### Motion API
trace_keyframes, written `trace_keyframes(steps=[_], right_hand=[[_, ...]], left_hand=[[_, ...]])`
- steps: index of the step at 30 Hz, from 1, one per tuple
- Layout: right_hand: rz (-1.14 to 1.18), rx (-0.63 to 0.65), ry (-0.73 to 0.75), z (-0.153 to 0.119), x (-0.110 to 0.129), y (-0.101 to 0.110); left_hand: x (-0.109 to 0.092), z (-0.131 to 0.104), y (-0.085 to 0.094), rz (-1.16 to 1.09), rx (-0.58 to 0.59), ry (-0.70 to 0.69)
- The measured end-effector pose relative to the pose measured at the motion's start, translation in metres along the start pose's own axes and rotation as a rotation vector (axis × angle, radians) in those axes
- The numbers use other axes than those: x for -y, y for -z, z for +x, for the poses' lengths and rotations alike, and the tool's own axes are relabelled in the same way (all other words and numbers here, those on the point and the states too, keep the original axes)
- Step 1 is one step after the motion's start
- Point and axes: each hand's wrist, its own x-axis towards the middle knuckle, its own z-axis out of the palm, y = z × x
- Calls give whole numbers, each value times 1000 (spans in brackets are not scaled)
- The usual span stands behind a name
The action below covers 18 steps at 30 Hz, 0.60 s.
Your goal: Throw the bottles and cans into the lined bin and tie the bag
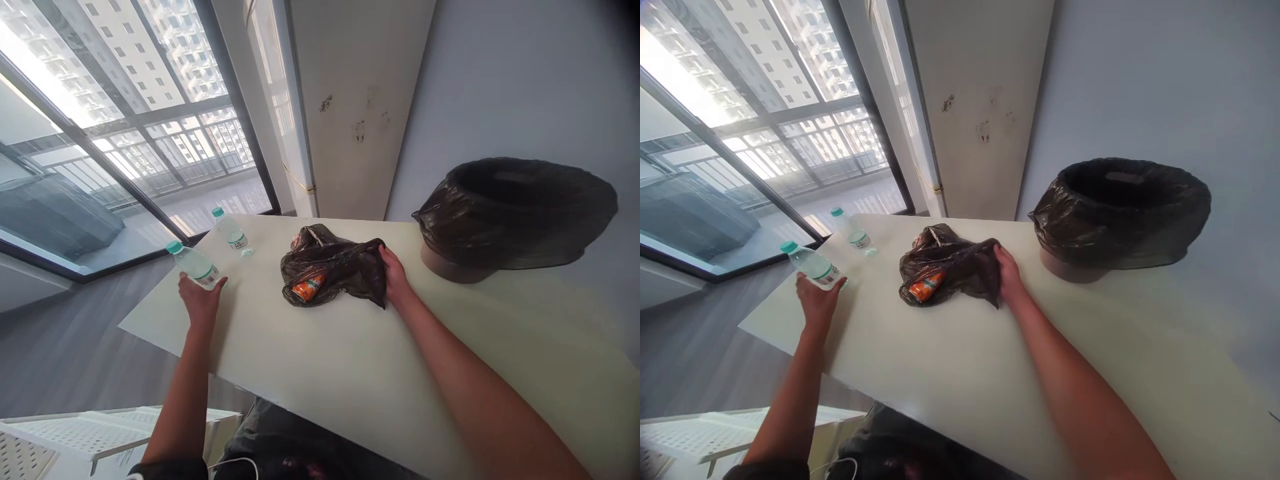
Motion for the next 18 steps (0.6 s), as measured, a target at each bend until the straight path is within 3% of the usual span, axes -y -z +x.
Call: trace_keyframes(steps=[2,5,8,10,12,16,18], right_hand=[[7,0,-9,0,0,0],[7,-5,-11,1,0,0],[16,-3,-5,2,0,1],[18,0,-9,2,-1,1],[9,1,-12,3,-1,1],[-21,-9,-9,1,0,1],[-24,-14,-23,0,0,0]], left_hand=[[-26,-14,9,13,-141,-144],[-78,-42,25,-20,-225,-297],[-126,-59,32,-85,-207,-382],[-141,-58,25,-78,-173,-384],[-142,-49,10,0,-11,-407],[-117,-27,-26,295,563,-345],[-103,-22,-34,401,691,-269]])
